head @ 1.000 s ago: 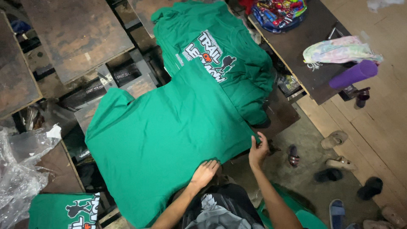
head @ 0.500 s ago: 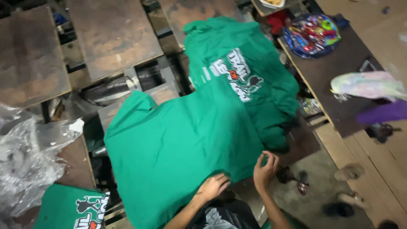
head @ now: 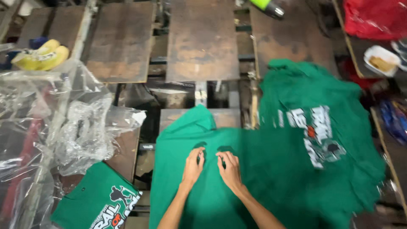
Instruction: The person folds green t-shirts by hand one at a time on a flat wooden surface, placing each folded shirt onto a stack.
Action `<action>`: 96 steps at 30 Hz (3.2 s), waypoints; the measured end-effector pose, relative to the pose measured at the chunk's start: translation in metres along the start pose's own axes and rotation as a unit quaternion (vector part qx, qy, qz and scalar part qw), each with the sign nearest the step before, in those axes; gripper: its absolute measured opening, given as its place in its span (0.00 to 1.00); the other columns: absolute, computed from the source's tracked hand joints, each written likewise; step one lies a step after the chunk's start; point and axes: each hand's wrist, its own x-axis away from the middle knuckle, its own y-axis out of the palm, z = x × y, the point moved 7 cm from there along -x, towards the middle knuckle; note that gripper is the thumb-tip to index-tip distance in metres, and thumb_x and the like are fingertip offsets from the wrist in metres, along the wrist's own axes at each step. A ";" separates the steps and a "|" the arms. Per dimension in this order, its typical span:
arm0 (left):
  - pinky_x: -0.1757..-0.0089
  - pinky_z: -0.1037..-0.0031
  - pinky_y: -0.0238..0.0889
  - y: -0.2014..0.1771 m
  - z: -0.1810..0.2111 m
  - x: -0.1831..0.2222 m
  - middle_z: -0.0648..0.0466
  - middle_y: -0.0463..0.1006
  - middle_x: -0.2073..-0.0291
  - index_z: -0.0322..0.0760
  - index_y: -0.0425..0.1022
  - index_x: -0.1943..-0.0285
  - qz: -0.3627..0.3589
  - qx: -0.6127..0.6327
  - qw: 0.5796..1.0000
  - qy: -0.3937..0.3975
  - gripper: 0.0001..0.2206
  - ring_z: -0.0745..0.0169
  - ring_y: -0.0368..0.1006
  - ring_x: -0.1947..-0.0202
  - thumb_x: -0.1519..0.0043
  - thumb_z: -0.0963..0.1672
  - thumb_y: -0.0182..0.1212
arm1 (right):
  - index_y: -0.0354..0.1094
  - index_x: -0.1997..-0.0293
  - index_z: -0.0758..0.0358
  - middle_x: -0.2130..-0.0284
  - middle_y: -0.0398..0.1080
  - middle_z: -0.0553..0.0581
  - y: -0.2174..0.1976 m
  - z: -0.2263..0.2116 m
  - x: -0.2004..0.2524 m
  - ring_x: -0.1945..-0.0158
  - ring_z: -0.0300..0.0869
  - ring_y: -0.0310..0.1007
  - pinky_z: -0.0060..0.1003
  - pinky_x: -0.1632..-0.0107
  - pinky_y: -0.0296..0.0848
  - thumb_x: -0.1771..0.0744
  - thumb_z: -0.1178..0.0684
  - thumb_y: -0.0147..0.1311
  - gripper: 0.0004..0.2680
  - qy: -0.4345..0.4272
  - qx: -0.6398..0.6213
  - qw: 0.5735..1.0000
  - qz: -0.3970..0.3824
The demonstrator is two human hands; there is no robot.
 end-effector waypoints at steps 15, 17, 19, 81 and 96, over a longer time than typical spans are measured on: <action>0.43 0.47 0.68 -0.050 -0.146 -0.135 0.40 0.74 0.44 0.38 0.63 0.34 -0.020 -0.146 0.945 -0.291 0.24 0.34 0.72 0.41 0.39 0.40 0.66 | 0.62 0.36 0.66 0.61 0.77 0.64 0.129 0.091 -0.168 0.51 0.60 0.76 0.54 0.46 0.73 0.38 0.54 0.67 0.24 0.213 0.114 0.959 -0.149; 0.48 0.50 0.70 -0.048 -0.168 -0.140 0.42 0.77 0.54 0.36 0.71 0.47 0.023 -0.102 0.962 -0.253 0.17 0.35 0.75 0.48 0.43 0.38 0.69 | 0.68 0.43 0.61 0.65 0.77 0.62 0.157 0.130 -0.169 0.54 0.60 0.76 0.53 0.48 0.72 0.39 0.54 0.66 0.19 0.204 0.089 0.963 -0.149; 0.53 0.54 0.73 -0.049 -0.194 -0.147 0.44 0.81 0.63 0.35 0.79 0.59 0.068 -0.059 0.973 -0.213 0.09 0.37 0.79 0.55 0.47 0.37 0.72 | 0.74 0.49 0.56 0.68 0.76 0.61 0.165 0.136 -0.182 0.57 0.59 0.77 0.52 0.50 0.71 0.39 0.55 0.65 0.14 0.195 0.064 0.967 -0.149; 0.55 0.46 0.73 -0.183 -0.160 0.006 0.28 0.81 0.67 0.41 0.68 0.38 0.006 -0.258 0.880 -0.397 0.29 0.29 0.81 0.58 0.31 0.62 0.40 | 0.62 0.35 0.44 0.48 0.72 0.47 0.281 0.055 -0.203 0.38 0.37 0.68 0.43 0.32 0.57 0.26 0.37 0.34 0.15 -0.101 0.243 0.948 -0.181; 0.47 0.45 0.63 -0.163 -0.150 0.111 0.27 0.79 0.53 0.34 0.77 0.50 0.007 -0.110 0.862 -0.494 0.33 0.21 0.72 0.47 0.34 0.62 0.38 | 0.49 0.24 0.60 0.24 0.46 0.61 0.166 -0.145 0.038 0.22 0.56 0.42 0.59 0.27 0.43 0.30 0.37 0.41 0.26 -0.137 0.232 0.940 -0.209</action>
